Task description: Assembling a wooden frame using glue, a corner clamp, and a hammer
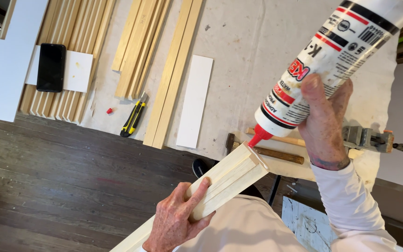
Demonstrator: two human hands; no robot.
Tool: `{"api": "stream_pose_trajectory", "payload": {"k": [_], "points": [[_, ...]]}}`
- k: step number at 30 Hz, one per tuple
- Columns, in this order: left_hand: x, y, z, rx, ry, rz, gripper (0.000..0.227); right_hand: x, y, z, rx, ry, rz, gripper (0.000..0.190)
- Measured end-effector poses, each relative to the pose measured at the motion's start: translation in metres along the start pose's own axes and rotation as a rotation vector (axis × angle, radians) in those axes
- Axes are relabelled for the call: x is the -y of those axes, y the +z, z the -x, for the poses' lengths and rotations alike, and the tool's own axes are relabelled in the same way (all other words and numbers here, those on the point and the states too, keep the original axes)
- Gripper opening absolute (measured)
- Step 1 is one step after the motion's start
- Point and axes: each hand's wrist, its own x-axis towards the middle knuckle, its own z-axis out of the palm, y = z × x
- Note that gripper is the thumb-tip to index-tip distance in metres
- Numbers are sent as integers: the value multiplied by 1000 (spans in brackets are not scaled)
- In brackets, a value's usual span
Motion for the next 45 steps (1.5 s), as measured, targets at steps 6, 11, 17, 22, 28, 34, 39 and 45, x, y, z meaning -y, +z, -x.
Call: {"api": "stream_pose_trajectory", "payload": {"k": [6, 11, 17, 22, 28, 34, 39, 45], "points": [[-1, -1, -2, 10, -22, 55, 71, -18, 25, -51, 351, -394, 319, 44], [12, 14, 12, -34, -132, 11, 72, -94, 15, -168, 228, 14, 450, 45], [9, 35, 26, -143, -365, -163, 78, -248, -9, -242, 205, 214, 974, 59], [7, 36, 32, -126, -484, -236, 81, -286, -6, -252, 160, 72, 1036, 52], [11, 25, 16, -63, -353, -11, 85, -250, -12, -230, 231, 10, 1123, 63], [6, 1, -6, -19, -243, 107, 73, -207, -35, -189, 317, 205, 1002, 89], [13, -6, -2, 43, -171, 183, 77, -75, -41, -63, 758, -133, 549, 41], [12, -20, -3, 100, -28, 245, 73, -34, -65, 7, 1010, -394, 424, 62]]}}
